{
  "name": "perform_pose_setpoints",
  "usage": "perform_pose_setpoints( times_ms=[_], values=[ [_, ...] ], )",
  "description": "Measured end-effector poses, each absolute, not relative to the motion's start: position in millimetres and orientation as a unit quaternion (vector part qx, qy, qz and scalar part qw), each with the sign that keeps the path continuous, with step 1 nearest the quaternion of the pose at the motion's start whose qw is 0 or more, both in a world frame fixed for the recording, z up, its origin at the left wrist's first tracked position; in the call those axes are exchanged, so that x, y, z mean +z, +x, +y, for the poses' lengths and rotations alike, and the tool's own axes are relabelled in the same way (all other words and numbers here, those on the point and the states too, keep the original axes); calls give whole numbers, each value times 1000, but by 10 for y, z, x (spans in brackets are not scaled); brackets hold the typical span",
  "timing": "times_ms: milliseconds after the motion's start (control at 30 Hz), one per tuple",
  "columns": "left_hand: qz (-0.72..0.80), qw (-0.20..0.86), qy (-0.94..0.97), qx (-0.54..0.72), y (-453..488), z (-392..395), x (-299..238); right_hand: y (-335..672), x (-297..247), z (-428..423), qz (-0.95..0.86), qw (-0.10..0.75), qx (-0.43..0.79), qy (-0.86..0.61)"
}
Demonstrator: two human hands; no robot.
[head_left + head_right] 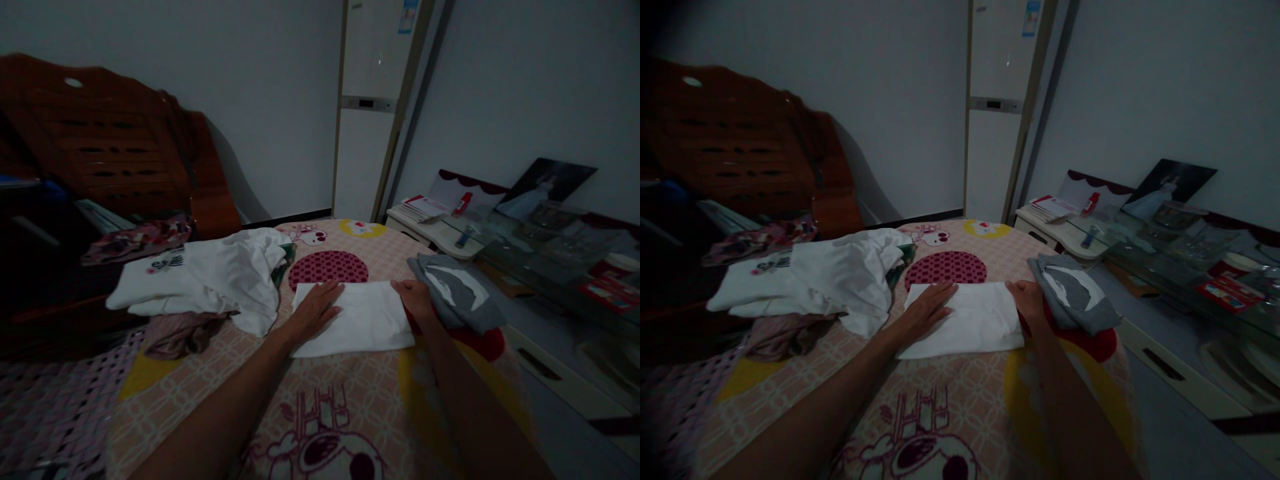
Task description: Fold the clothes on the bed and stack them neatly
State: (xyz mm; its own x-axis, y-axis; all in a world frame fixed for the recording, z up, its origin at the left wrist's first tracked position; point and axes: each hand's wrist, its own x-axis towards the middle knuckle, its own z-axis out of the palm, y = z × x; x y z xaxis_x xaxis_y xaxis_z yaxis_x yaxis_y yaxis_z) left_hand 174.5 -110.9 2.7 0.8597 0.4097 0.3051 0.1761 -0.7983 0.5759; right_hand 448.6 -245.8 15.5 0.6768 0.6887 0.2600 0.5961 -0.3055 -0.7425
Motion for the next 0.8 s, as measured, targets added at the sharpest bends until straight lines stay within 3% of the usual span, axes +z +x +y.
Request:
perform_pose_setpoints(
  times_ms=[267, 367, 567, 800],
  values=[
    [145, 217, 946, 193, 1797, -1134, 39, 4416, 94, -2382, -303, 530, 183, -771],
    [155, 178, 959, 157, 1844, -1179, 26, 4438, 48, -2317, -306, 506, 137, -795],
    [193, 130, 963, 137, 1936, -1250, -17, 4438, -25, -2243, -372, 376, -6, -849],
    [170, 100, 974, 113, 1915, -1354, 84, 4431, -43, -2269, -390, 358, -10, -848]
  ],
)
